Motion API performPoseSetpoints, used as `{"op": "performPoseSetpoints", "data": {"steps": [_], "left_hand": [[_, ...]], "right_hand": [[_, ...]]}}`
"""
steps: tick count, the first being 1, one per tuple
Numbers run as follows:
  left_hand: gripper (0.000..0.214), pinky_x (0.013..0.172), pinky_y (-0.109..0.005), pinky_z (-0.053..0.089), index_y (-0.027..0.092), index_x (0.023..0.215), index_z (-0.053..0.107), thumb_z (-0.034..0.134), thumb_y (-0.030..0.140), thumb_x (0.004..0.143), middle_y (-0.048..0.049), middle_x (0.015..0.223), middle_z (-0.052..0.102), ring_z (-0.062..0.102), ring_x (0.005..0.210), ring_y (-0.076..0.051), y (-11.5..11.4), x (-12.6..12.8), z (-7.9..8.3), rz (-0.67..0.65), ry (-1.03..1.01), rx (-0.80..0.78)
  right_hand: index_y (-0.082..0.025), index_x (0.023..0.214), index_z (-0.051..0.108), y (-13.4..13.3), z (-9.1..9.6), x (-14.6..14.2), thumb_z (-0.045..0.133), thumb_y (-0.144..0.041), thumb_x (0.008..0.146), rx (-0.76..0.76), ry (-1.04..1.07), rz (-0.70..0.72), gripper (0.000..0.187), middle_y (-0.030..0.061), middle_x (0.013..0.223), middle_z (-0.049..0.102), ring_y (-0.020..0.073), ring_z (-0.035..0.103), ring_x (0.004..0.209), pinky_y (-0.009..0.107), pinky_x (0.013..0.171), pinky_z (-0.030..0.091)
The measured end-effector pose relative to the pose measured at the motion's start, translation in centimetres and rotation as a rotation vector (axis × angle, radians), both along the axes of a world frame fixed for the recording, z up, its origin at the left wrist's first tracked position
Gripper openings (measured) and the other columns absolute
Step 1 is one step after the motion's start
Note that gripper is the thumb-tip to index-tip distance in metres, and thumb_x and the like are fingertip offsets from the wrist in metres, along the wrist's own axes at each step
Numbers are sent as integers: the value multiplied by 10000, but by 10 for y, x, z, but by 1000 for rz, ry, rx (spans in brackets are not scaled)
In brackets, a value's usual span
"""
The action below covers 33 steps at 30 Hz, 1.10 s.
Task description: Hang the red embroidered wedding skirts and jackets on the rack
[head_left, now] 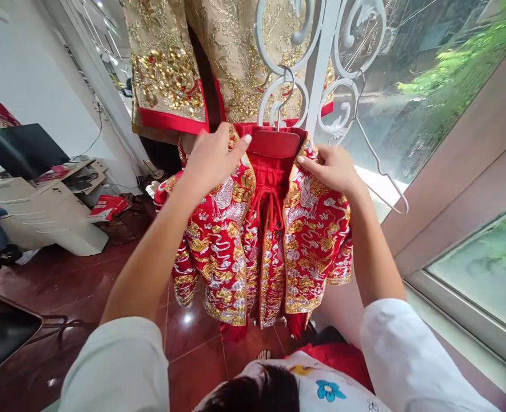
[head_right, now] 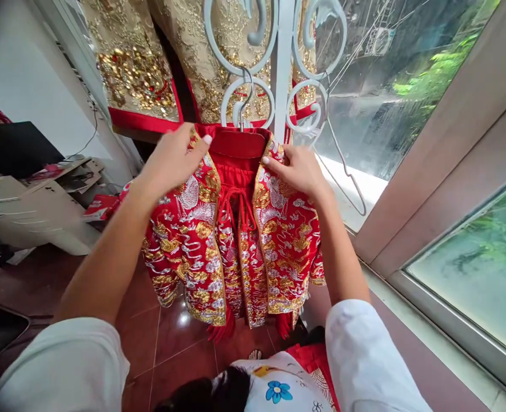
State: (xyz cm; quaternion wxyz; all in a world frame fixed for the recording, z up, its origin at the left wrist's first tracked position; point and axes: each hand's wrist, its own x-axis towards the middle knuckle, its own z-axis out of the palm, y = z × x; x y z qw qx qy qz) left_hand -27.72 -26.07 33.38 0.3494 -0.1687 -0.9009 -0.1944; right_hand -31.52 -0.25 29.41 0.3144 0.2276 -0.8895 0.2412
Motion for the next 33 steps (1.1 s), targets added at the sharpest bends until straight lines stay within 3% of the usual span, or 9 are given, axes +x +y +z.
{"op": "performPoseSetpoints", "data": {"steps": [2,5,8,11,16,23,27,30,33], "left_hand": [[518,1105,-577,180,137,1262,442,534,442,853,-150,1234,522,385,1284,-318,12,23,-36,158,212,50],[598,1120,-584,131,137,1334,388,543,429,835,-186,1406,374,231,1379,-338,31,54,-123,328,327,137],[482,1072,-616,178,108,1229,490,543,380,834,-251,1353,392,282,1333,-376,32,62,-211,482,260,166],[413,1028,-623,226,119,1166,540,538,363,833,-256,1308,417,323,1289,-380,11,54,-257,578,199,223],[464,1011,-638,213,123,1140,527,603,385,766,-250,1300,393,309,1263,-387,-22,41,-263,554,152,163],[210,847,-457,405,177,762,538,663,329,690,-104,889,487,477,912,-259,-22,86,-262,509,458,-38],[37,618,-236,407,172,791,594,595,168,755,-40,832,546,506,663,-116,-19,123,-241,347,365,-97],[55,540,-207,372,170,760,597,569,168,807,-17,803,554,492,583,-81,-15,128,-234,410,265,-17],[232,636,-274,427,153,800,599,638,381,782,-77,866,551,538,736,-175,-8,114,-249,552,257,-51]], "right_hand": [[-151,1097,538,-14,-30,17,422,-578,868,-77,209,-119,498,121,1020,587,239,540,988,406,833,440],[-156,1406,259,-39,-95,50,458,-539,853,-148,412,-275,702,199,1439,293,321,277,1343,529,1016,321],[-154,1461,122,-57,-156,69,520,-460,830,-84,372,-374,806,220,1508,90,365,123,1401,576,1050,255],[-141,1431,206,-56,-191,69,523,-337,824,-112,359,-481,712,238,1464,183,365,211,1365,548,1018,301],[-155,1053,531,-33,-200,67,453,-193,824,-158,365,-560,245,115,951,573,228,533,897,365,802,405],[-185,733,473,-42,-204,73,442,-207,856,-70,323,-496,128,38,683,520,161,437,641,273,590,316],[-213,634,294,-35,-201,78,406,-127,821,-71,319,-224,235,-29,558,352,113,319,499,252,500,249],[-215,644,255,-29,-192,89,405,-115,810,-112,265,-62,246,-40,557,318,103,320,496,239,504,258],[-211,647,276,-37,-182,101,410,-127,817,-139,191,15,232,-39,559,333,97,341,501,229,504,266]]}}
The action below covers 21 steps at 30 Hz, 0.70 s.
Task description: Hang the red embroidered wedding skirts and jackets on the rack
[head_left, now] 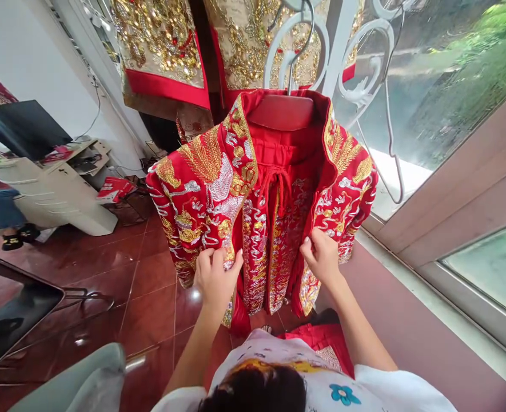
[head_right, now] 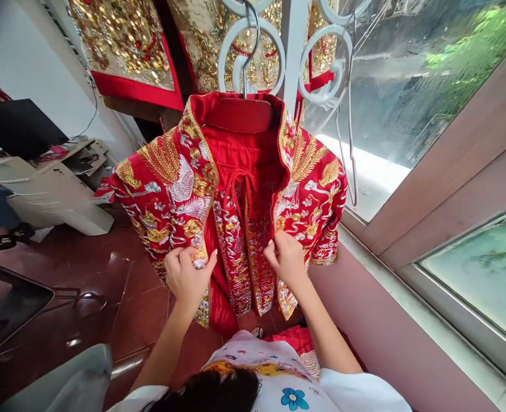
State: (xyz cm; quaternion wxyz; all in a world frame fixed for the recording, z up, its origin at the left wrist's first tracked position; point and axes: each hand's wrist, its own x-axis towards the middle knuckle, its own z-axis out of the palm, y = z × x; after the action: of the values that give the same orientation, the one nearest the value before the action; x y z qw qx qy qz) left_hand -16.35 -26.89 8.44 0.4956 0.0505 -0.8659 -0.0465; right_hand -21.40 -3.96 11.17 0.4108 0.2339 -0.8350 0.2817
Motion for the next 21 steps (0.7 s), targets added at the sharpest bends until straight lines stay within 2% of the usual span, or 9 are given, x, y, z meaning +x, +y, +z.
{"op": "performPoseSetpoints", "data": {"steps": [2,4,6,8,11,14,16,18,21], "left_hand": [[385,778,-374,446,103,967,595,630,435,774,-162,1021,527,524,924,-267,4,-14,-18,79,-51,15],[454,881,-456,410,66,1131,540,594,375,802,-217,1163,460,470,1055,-319,3,-27,-35,120,-102,75],[460,925,-492,378,59,1192,508,564,311,812,-229,1213,422,430,1123,-341,-4,-37,-47,154,-96,149],[434,957,-504,355,51,1185,510,539,264,807,-230,1211,432,416,1152,-345,-16,-43,-50,174,-53,221],[357,955,-451,375,74,1131,542,454,155,794,-194,1137,530,476,1100,-301,-36,-41,-41,104,-39,257],[279,792,-361,438,129,943,599,390,85,764,-122,901,619,558,874,-250,-36,-30,-21,59,-86,253],[235,675,-322,425,163,767,587,381,54,730,-80,735,597,554,728,-225,-19,-24,-5,23,-120,240],[233,617,-297,403,181,670,553,381,31,715,-59,660,569,547,663,-204,9,-21,10,-95,-174,201],[209,594,-278,406,181,704,576,420,54,760,-57,695,602,574,668,-191,51,-25,23,-303,-256,191]], "right_hand": [[-206,648,312,-16,4,4,412,-135,817,14,-9,60,209,-37,558,356,95,358,502,224,505,275],[-201,651,348,-36,5,3,399,-141,815,33,13,133,182,-30,559,383,97,373,506,224,511,287],[-201,641,360,-54,5,-1,380,-148,808,38,18,194,176,-23,559,398,101,371,507,229,513,289],[-200,628,358,-64,5,-6,382,-160,793,39,-58,227,171,-19,561,405,102,371,511,231,519,286],[-196,602,339,-63,11,-9,438,-186,740,-14,-294,215,170,-26,552,396,93,371,516,224,533,275],[-191,536,287,-57,21,-4,469,-204,675,-138,-508,273,229,-45,495,328,74,313,487,221,517,239],[-188,503,262,-56,30,2,447,-211,657,-217,-614,408,243,-52,472,264,66,259,474,221,494,206],[-184,491,265,-57,39,6,422,-216,656,-276,-673,566,230,-50,476,237,64,234,479,219,483,193],[-178,490,296,-54,48,8,413,-216,666,-319,-686,717,214,-45,485,267,64,247,487,214,485,215]]}}
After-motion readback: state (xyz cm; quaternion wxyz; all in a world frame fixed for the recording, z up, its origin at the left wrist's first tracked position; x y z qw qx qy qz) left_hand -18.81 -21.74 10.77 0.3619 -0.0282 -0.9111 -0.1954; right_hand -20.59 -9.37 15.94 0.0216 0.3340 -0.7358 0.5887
